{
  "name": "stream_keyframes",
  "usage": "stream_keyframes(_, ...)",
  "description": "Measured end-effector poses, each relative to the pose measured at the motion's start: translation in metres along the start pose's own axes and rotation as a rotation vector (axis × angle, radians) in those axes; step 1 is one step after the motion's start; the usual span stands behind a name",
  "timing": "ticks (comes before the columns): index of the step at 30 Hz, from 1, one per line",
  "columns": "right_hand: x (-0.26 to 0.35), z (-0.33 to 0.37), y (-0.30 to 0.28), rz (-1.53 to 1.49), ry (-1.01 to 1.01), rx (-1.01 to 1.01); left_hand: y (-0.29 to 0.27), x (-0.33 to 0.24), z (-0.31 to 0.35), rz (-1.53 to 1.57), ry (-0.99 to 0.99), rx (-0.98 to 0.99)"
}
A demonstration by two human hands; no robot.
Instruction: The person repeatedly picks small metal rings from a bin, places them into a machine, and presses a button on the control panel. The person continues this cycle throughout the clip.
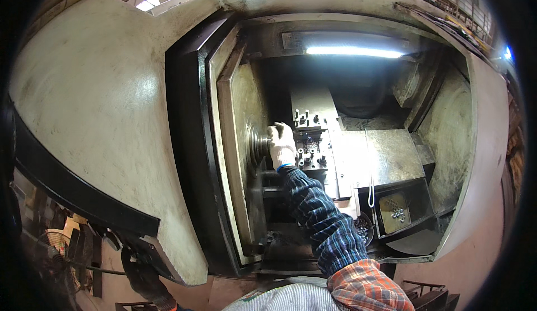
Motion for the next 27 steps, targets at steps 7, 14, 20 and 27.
stream_keyframes(7, -0.062, 0.016, 0.018, -0.242, 0.292, -0.128, -0.006, -0.042, -0.005, -0.121, 0.09, -0.053)
stream_keyframes(14, -0.072, 0.015, 0.032, -0.225, 0.262, -0.144, -0.001, -0.069, 0.0, -0.043, 0.038, -0.079)
stream_keyframes(20, -0.081, 0.013, 0.029, -0.094, 0.282, -0.138, 0.001, -0.072, 0.004, -0.133, 0.026, -0.103)
stream_keyframes(27, -0.117, 0.023, 0.035, -0.566, 0.447, -0.363, 0.003, -0.076, 0.003, -0.143, 0.099, -0.156)
Point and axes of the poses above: each hand's wrist, its own z-axis away from the middle knuckle, its own y-axis out of the palm, x = y × z, the point moved 9 cm from there along -z, towards the middle knuckle, and after that the axes turned 1 degree about -y, right-handed, at the moved point
